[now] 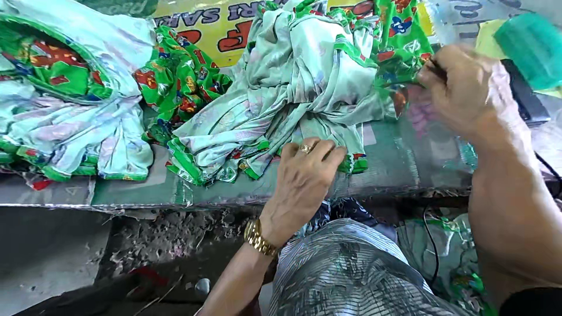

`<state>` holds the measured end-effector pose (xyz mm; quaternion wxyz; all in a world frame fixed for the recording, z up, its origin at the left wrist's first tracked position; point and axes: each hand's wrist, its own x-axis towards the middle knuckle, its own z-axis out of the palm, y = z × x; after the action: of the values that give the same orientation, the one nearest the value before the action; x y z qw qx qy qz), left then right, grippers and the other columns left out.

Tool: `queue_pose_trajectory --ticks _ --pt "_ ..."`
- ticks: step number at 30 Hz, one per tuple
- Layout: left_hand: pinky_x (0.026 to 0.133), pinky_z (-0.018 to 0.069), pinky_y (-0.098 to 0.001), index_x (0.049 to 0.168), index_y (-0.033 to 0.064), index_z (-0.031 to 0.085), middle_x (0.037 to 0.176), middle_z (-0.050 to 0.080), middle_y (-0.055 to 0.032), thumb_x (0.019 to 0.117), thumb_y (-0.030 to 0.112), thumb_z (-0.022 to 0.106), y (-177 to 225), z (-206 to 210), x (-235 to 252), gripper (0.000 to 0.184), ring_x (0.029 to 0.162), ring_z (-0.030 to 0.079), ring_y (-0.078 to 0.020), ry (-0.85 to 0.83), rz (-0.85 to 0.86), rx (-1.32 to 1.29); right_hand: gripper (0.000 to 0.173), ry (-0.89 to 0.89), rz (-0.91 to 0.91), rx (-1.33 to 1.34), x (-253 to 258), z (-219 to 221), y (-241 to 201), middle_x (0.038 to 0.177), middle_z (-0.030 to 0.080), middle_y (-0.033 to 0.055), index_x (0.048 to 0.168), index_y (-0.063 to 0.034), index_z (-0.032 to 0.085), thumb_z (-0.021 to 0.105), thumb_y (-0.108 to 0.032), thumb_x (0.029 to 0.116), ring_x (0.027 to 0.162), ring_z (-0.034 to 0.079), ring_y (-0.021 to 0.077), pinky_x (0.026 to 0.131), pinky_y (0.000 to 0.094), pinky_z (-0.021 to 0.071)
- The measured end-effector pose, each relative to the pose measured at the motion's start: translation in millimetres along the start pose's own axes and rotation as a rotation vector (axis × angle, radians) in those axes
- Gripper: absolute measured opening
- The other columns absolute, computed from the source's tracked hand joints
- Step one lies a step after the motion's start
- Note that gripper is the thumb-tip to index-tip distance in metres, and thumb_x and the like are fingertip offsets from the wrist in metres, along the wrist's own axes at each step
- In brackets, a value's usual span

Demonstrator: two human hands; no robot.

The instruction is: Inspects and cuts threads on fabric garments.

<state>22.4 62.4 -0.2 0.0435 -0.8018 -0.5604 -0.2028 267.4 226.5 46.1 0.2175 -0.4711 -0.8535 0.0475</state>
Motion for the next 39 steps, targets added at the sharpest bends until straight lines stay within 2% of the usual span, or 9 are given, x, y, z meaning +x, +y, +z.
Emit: queue_pose_trajectory --ticks 4,7,12,20,23,26,31,35,39 --pt "0.083 0.0499 -0.0471 0.103 0.0140 0.073 0.105 0.070 -0.0034 0.0978 0.020 0.066 -11.9 -1.6 11.1 0.011 0.102 0.066 -0.0222 -0.038 -0.055 -0.209 0.022 0.036 -0.194 0.264 -37.1 4.0 -25.7 0.089 0.065 0.0131 0.103 0.0001 0.066 0.053 -0.018 0.1062 0.075 0.063 0.0207 0.067 0.0378 0.0539" --pt "0.087 0.0544 -0.0346 0.102 0.0114 0.071 0.103 0.070 0.0014 0.0963 0.014 0.068 -5.5 -8.2 8.6 0.007 0.098 0.066 -0.0095 0.044 -0.191 -0.574 0.024 -0.007 -0.259 0.494 -58.6 21.6 -42.1 0.093 0.064 0.0013 0.105 -0.0070 0.071 0.059 -0.028 0.1020 0.073 0.059 0.0056 0.063 0.0228 0.0522" --pt "0.073 0.0555 -0.0206 0.103 0.0071 0.065 0.096 0.065 0.0005 0.1024 0.008 0.056 12.0 -5.8 -0.4 0.009 0.085 0.064 -0.0058 0.202 -0.315 -1.012 0.051 0.037 -0.194 0.703 -76.8 47.9 -64.2 0.104 0.060 -0.0007 0.117 -0.0085 0.068 0.075 -0.051 0.0891 0.071 0.052 -0.0016 0.058 0.0135 0.0445" --pt "0.073 0.0510 -0.0183 0.102 0.0209 0.059 0.094 0.055 0.0082 0.1055 0.030 0.055 25.6 0.5 -10.5 0.010 0.084 0.056 -0.0004 0.300 -0.230 -1.488 0.018 0.097 -0.274 0.851 -80.1 54.6 -74.7 0.102 0.066 0.0018 0.108 -0.0041 0.071 0.063 -0.001 0.0915 0.084 0.062 0.0012 0.072 0.0142 0.0541" --pt "0.073 0.0515 -0.0196 0.101 0.0192 0.060 0.091 0.058 0.0080 0.1039 0.031 0.059 15.9 -11.1 -19.8 0.012 0.083 0.058 -0.0015 0.299 -0.163 -1.355 0.019 0.216 -0.293 0.668 -83.7 46.2 -65.5 0.099 0.067 0.0055 0.108 -0.0013 0.069 0.064 -0.001 0.0896 0.082 0.062 0.0031 0.070 0.0164 0.0528" --pt "0.089 0.0515 -0.0248 0.098 0.0124 0.059 0.095 0.061 0.0024 0.1068 0.026 0.055 0.6 -29.9 -37.9 0.017 0.097 0.061 -0.0066 0.179 -0.057 -0.674 0.012 0.268 -0.337 0.542 -93.5 34.6 -60.4 0.099 0.066 0.0057 0.105 -0.0040 0.062 0.061 -0.006 0.0934 0.084 0.061 0.0035 0.070 0.0150 0.0514" --pt "0.095 0.0468 -0.0466 0.098 0.0130 0.072 0.097 0.068 -0.0042 0.1009 0.020 0.061 -8.1 -13.3 -54.7 0.013 0.102 0.064 -0.0228 -0.017 -0.017 -0.078 0.011 -0.094 -0.482 0.243 -103.7 42.1 -62.9 0.102 0.067 0.0094 0.099 -0.0095 0.072 0.064 -0.012 0.0925 0.063 0.065 0.0207 0.044 0.0362 0.0489" --pt "0.098 0.0449 -0.0437 0.109 0.0115 0.073 0.113 0.068 -0.0067 0.1017 0.022 0.060 2.6 -20.8 -47.3 0.018 0.110 0.062 -0.0205 0.093 -0.110 -0.204 0.027 -0.058 -0.347 0.521 -93.5 27.4 -61.2 0.098 0.065 -0.0003 0.110 -0.0095 0.072 0.061 -0.032 0.1013 0.074 0.061 0.0050 0.060 0.0217 0.0514" --pt "0.067 0.0466 -0.0372 0.094 0.0101 0.067 0.081 0.063 -0.0017 0.0987 0.032 0.060 20.7 -15.7 -29.6 0.024 0.073 0.060 -0.0159 0.145 -0.256 -0.167 0.055 -0.118 -0.243 1.111 -79.6 31.5 -83.5 0.080 0.055 -0.0078 0.112 -0.0103 0.061 0.040 -0.061 0.1048 0.059 0.049 -0.0020 0.046 0.0138 0.0408"
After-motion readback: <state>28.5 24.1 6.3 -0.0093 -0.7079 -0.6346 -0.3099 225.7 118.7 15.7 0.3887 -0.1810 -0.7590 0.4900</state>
